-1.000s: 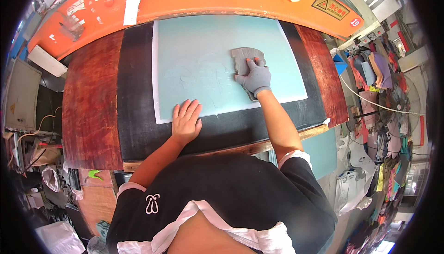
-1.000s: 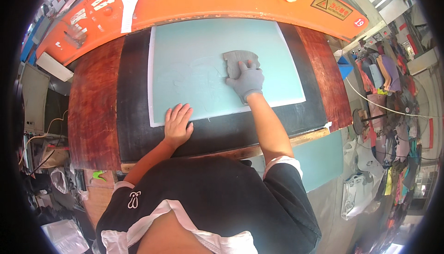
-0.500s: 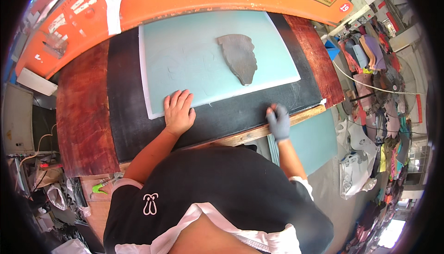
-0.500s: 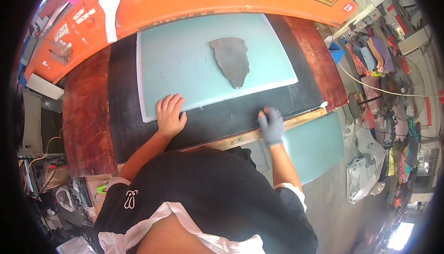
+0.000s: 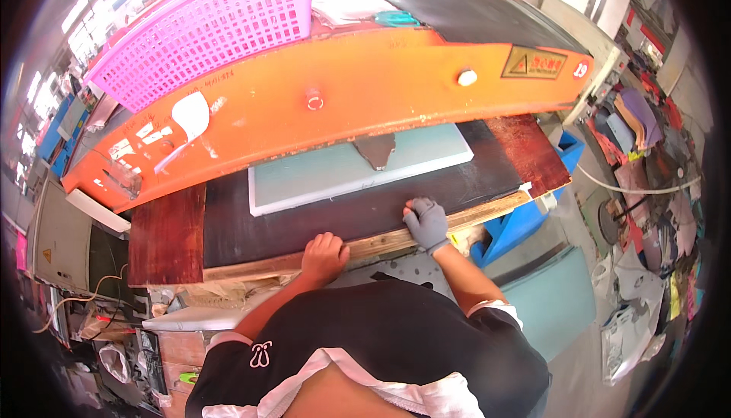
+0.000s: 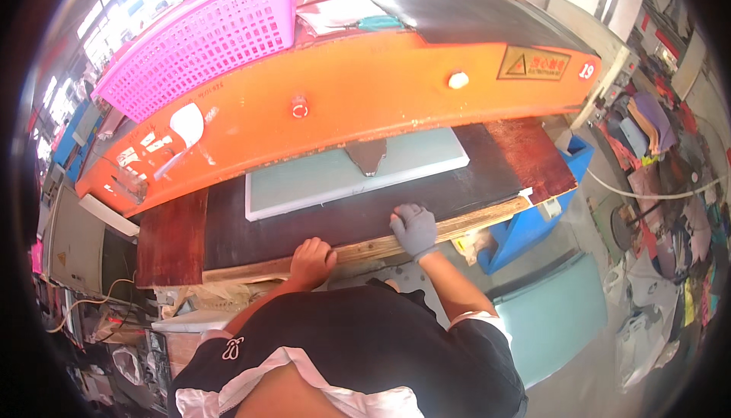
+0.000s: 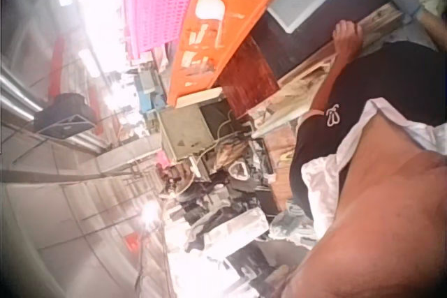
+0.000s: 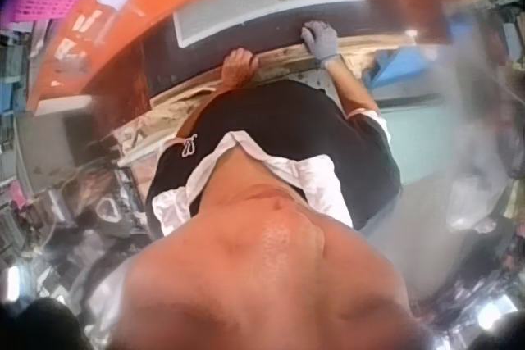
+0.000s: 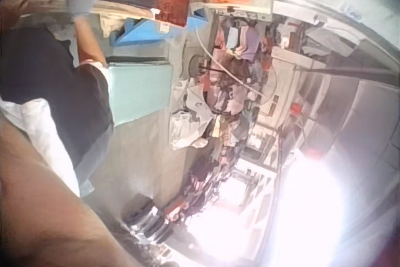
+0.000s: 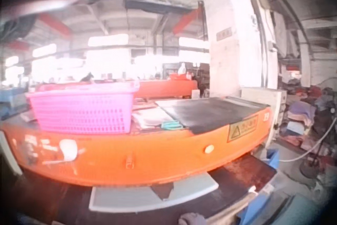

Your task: The person removes light-blue cut parts from a sheet, stacks them, and uses a green handheld tool to trim edges. They then place a new sheet on the machine bed and wipe its surface with a cloth.

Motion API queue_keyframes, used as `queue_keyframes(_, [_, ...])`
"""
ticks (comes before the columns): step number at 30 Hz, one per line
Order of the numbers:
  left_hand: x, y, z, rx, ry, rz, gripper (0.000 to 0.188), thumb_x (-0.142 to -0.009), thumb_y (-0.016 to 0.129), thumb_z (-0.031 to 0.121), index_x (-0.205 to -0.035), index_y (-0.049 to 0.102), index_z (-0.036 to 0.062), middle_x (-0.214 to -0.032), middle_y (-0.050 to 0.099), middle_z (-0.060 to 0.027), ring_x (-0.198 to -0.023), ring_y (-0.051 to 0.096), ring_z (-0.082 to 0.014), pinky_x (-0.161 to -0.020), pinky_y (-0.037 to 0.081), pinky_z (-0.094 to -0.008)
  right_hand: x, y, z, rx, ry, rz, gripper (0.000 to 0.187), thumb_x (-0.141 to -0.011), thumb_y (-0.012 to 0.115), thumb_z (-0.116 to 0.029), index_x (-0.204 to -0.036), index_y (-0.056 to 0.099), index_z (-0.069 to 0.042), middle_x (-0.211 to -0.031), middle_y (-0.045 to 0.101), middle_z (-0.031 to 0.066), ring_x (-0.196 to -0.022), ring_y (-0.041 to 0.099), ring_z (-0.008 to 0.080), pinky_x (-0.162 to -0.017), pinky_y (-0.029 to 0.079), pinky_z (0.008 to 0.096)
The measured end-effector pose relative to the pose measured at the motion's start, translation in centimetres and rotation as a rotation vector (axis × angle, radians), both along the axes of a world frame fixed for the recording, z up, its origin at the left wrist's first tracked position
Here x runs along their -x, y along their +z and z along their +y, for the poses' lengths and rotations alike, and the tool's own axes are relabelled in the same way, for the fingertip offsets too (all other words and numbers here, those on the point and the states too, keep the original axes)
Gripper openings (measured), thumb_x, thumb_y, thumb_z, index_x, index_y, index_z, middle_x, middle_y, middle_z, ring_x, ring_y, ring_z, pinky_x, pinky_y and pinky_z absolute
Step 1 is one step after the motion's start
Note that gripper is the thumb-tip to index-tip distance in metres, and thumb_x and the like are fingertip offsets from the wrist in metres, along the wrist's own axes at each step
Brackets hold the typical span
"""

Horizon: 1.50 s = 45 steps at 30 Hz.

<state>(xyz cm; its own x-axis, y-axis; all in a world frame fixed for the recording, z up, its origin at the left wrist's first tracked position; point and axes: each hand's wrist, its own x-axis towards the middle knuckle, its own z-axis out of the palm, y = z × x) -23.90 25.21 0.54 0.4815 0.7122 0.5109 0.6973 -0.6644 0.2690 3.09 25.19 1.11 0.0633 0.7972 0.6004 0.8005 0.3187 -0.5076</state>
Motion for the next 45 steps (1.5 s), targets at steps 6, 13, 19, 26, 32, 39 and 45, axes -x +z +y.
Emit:
queue_keyframes(6, [-0.3,-0.9,9.7,0.07,0.223,-0.023,0.021,-0.074,0.064,0.025,-0.068,0.054,0.0081,-0.076,0.052,-0.0098,-0.077,0.053,-0.0299,-0.066,0.045,-0.0424,-11.6,9.2,16.8,-0.227,-0.283,0.496,0.032,-0.092,0.043,-0.026,-0.078,0.055,0.0,-0.069,0.056,0.0181,-0.064,0.051,0.03,-0.063,0.042,0.0374])
queue_keyframes(13, [-1.1,-0.7,16.9,-0.1,0.31,-0.023,0.019,-0.069,0.065,0.021,-0.063,0.051,0.0083,-0.073,0.051,-0.0093,-0.07,0.053,-0.0288,-0.059,0.045,-0.0401,-15.3,7.3,18.8,0.002,0.002,0.518,0.025,-0.09,0.047,-0.026,-0.082,0.056,-0.004,-0.071,0.055,0.0152,-0.064,0.052,0.0278,-0.062,0.043,0.036])
queue_keyframes(19, [-0.8,-0.5,17.2,-0.119,0.286,-0.001,0.019,-0.072,0.063,0.021,-0.064,0.051,0.0088,-0.071,0.049,-0.009,-0.07,0.052,-0.0289,-0.061,0.045,-0.0407,-8.5,-0.5,15.2,0.053,0.053,-0.195,0.019,-0.077,0.059,-0.031,-0.078,0.062,-0.012,-0.08,0.06,0.0096,-0.075,0.057,0.031,-0.073,0.043,0.0446])
queue_keyframes(26, [-0.6,-0.2,17.1,0.036,0.285,-0.016,0.021,-0.075,0.061,0.022,-0.063,0.052,0.007,-0.072,0.05,-0.0106,-0.073,0.053,-0.0311,-0.063,0.044,-0.0427,-8.3,-0.8,14.6,0.116,0.024,-0.35,0.022,-0.079,0.055,-0.034,-0.082,0.062,-0.013,-0.085,0.058,0.0088,-0.083,0.055,0.0285,-0.081,0.039,0.046])
queue_keyframes(32, [-1.0,-0.2,16.6,0.15,0.349,-0.092,0.023,-0.075,0.063,0.024,-0.063,0.057,0.0054,-0.074,0.052,-0.0124,-0.08,0.054,-0.0322,-0.071,0.045,-0.0429,-8.3,-1.0,14.3,0.12,0.015,-0.374,0.025,-0.08,0.051,-0.033,-0.08,0.062,-0.011,-0.083,0.061,0.01,-0.084,0.056,0.0287,-0.081,0.039,0.0429])
queue_keyframes(39, [-1.4,-0.3,10.1,0.165,0.335,-0.084,0.02,-0.075,0.063,0.021,-0.066,0.057,0.0046,-0.076,0.052,-0.0113,-0.079,0.053,-0.0318,-0.069,0.044,-0.0429,-8.0,-0.9,8.4,0.107,0.035,-0.29,0.022,-0.077,0.057,-0.031,-0.072,0.064,-0.01,-0.073,0.06,0.0117,-0.072,0.057,0.0328,-0.071,0.041,0.046])
queue_keyframes(45, [-0.8,0.2,1.1,0.323,0.267,0.049,0.024,-0.077,0.059,0.027,-0.066,0.057,0.0056,-0.076,0.054,-0.0109,-0.078,0.054,-0.0312,-0.067,0.045,-0.0439,-6.9,0.1,0.5,0.257,0.081,-0.051,0.021,-0.073,0.066,-0.028,-0.068,0.06,-0.008,-0.072,0.059,0.0109,-0.071,0.056,0.0338,-0.068,0.042,0.0455])
